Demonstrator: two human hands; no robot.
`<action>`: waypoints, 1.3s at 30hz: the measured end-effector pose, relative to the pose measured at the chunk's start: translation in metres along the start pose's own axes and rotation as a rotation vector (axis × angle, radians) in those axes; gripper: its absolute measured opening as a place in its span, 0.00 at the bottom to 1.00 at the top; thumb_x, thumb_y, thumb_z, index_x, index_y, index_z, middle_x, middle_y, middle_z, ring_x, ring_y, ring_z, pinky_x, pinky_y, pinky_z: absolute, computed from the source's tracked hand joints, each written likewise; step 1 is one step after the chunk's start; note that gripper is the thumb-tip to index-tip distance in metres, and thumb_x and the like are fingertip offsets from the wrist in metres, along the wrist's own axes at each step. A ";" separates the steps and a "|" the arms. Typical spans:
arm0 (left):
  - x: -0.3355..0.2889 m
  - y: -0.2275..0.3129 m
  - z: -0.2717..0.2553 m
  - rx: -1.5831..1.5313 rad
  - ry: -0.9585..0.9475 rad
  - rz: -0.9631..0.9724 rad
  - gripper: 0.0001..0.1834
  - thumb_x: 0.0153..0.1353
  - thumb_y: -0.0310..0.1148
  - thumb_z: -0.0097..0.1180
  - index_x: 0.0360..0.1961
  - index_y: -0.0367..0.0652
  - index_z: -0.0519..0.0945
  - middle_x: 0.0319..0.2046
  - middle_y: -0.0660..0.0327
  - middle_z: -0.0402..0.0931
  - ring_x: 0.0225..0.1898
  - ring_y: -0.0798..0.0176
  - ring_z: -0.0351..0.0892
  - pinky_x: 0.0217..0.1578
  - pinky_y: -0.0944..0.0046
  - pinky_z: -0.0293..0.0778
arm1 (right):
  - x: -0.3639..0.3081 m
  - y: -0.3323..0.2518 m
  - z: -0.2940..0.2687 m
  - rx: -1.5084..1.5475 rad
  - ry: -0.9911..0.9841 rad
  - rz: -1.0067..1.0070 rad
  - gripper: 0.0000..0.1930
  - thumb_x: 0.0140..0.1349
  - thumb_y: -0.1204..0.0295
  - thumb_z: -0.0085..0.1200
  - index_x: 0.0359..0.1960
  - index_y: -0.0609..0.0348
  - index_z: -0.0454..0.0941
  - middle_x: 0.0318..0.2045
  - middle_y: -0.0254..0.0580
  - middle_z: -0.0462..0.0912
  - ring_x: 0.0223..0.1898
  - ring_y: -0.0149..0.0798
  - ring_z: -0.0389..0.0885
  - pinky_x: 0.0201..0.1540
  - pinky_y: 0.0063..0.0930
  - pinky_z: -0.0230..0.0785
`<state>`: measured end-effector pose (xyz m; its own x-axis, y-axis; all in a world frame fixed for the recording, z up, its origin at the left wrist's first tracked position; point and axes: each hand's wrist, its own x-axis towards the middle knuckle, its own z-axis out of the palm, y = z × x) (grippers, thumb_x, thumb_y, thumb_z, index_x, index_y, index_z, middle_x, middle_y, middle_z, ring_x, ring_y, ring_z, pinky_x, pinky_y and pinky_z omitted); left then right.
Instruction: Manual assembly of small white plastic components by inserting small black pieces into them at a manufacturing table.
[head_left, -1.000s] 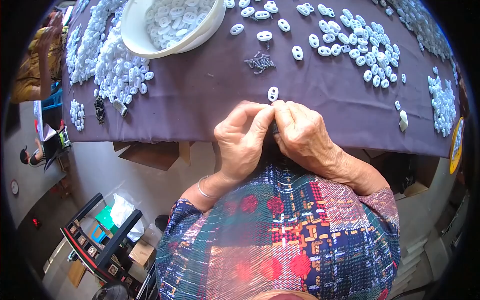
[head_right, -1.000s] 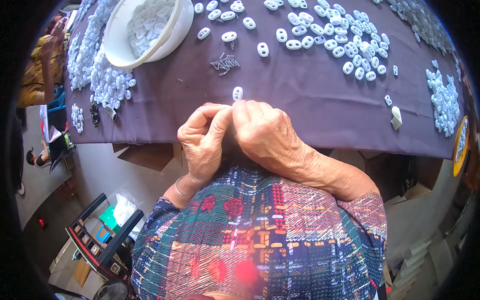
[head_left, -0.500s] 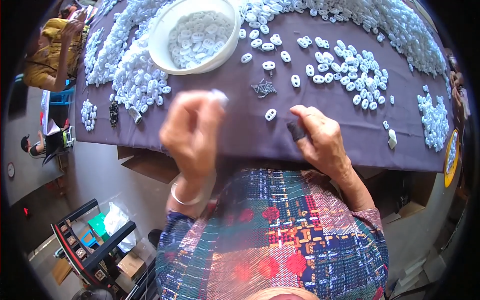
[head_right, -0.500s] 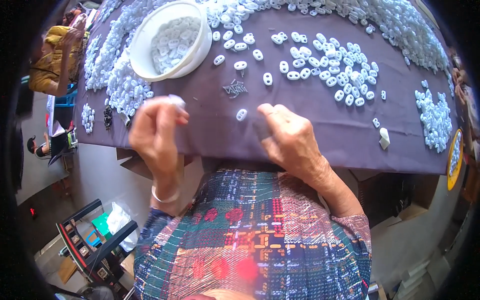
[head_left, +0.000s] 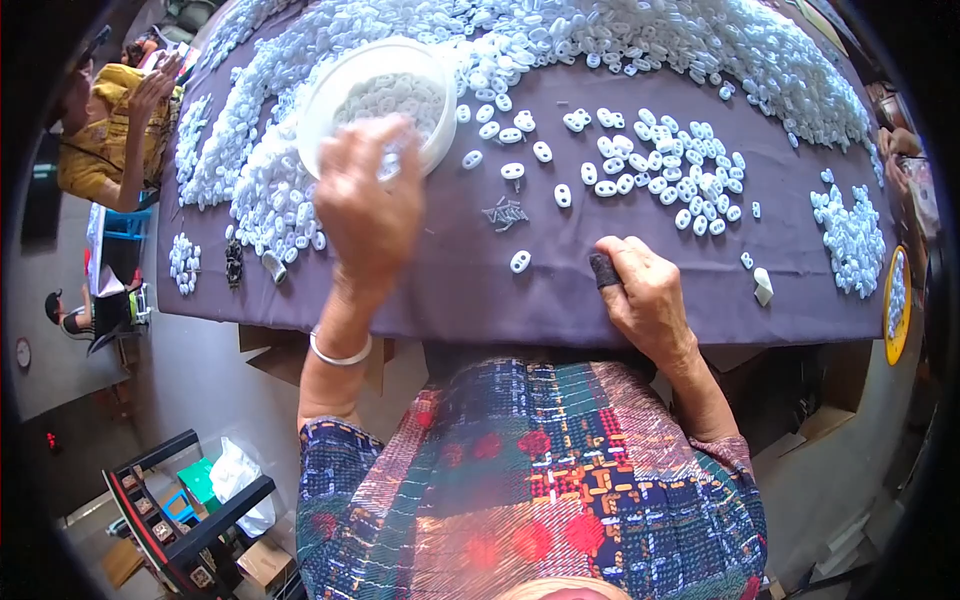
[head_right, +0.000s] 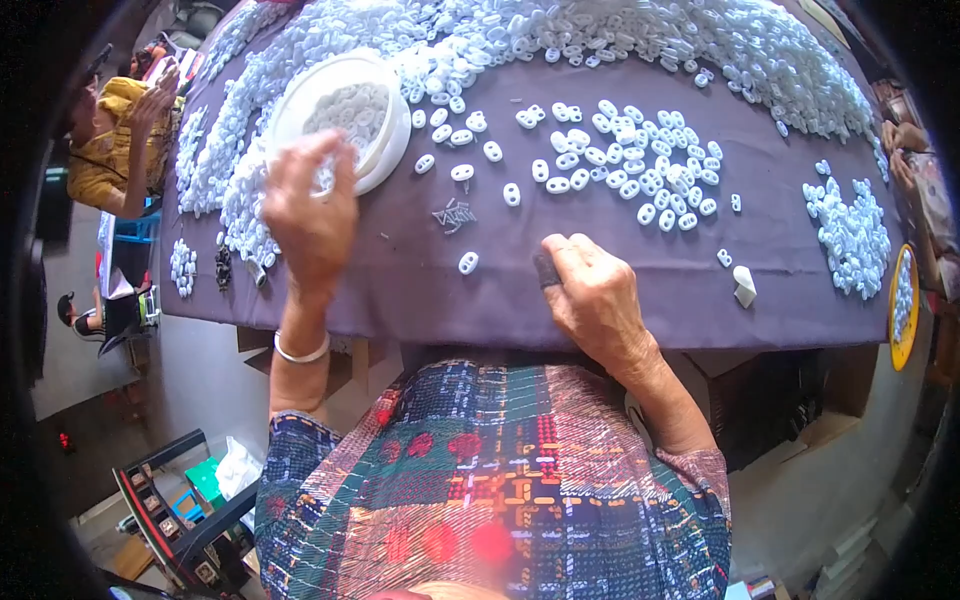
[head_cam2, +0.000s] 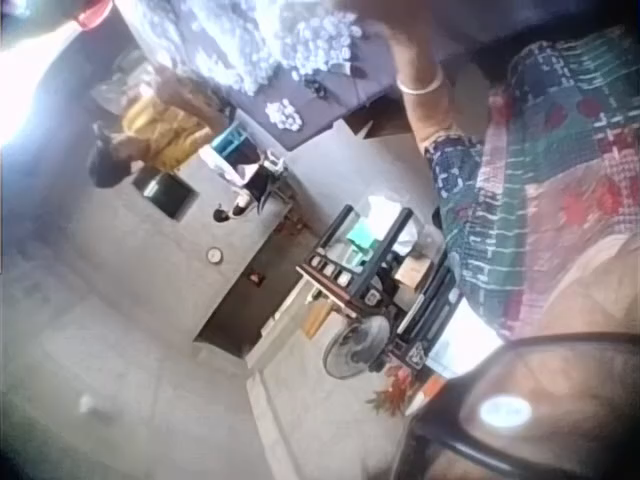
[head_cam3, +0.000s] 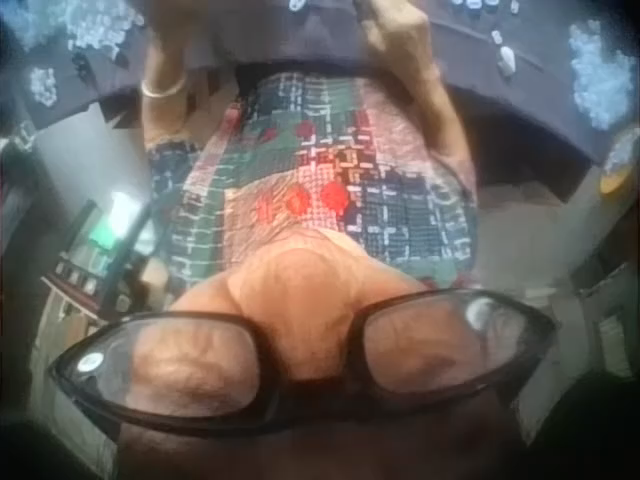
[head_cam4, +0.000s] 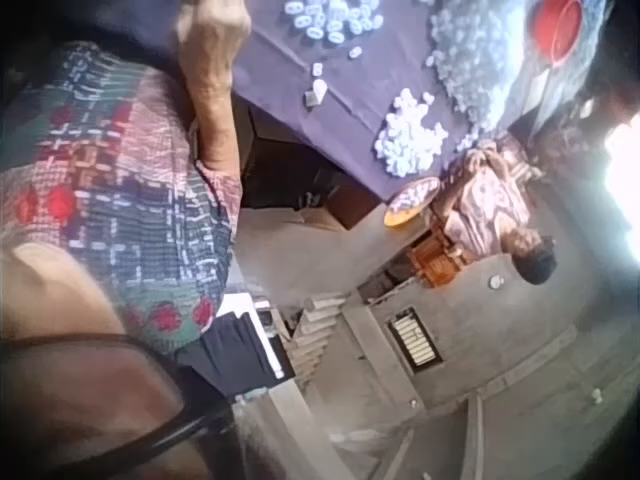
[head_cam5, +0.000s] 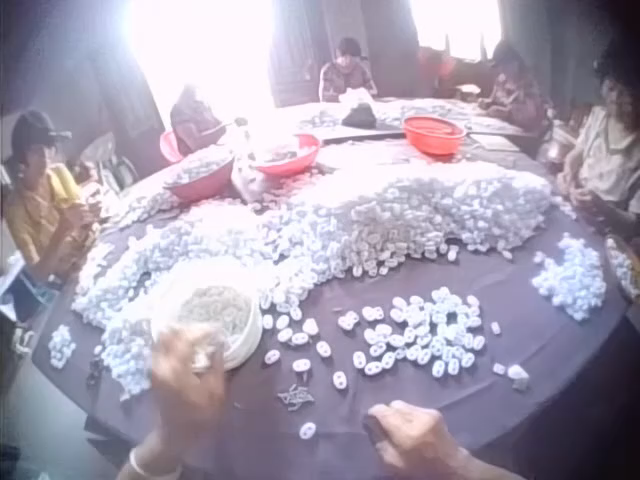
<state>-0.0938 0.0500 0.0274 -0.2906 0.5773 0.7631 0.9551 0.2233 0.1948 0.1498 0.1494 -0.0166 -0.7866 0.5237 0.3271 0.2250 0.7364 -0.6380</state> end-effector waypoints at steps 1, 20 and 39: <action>-0.012 0.017 -0.001 -0.137 -0.126 -0.082 0.08 0.48 0.27 0.60 0.31 0.42 0.77 0.30 0.56 0.76 0.33 0.53 0.76 0.33 0.58 0.72 | 0.001 0.000 0.000 0.007 -0.005 -0.024 0.10 0.50 0.82 0.54 0.36 0.67 0.73 0.27 0.50 0.76 0.27 0.50 0.77 0.31 0.33 0.70; 0.018 0.049 0.103 -0.310 -0.638 -0.151 0.07 0.51 0.30 0.56 0.30 0.39 0.77 0.30 0.52 0.75 0.34 0.49 0.76 0.36 0.56 0.71 | 0.001 0.011 -0.001 0.045 -0.015 -0.043 0.12 0.44 0.84 0.53 0.34 0.66 0.72 0.23 0.48 0.73 0.26 0.50 0.75 0.29 0.36 0.68; -0.021 0.101 0.043 -1.252 -0.622 -0.965 0.08 0.54 0.24 0.59 0.36 0.35 0.78 0.31 0.61 0.79 0.30 0.73 0.77 0.30 0.74 0.73 | 0.008 0.006 -0.013 0.651 0.175 0.271 0.10 0.56 0.83 0.50 0.41 0.68 0.74 0.33 0.36 0.76 0.37 0.29 0.76 0.42 0.20 0.68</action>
<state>0.0060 0.0941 0.0047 -0.4365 0.8782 -0.1957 -0.2014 0.1166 0.9725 0.1523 0.1639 -0.0090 -0.6362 0.7524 0.1708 -0.0321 0.1954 -0.9802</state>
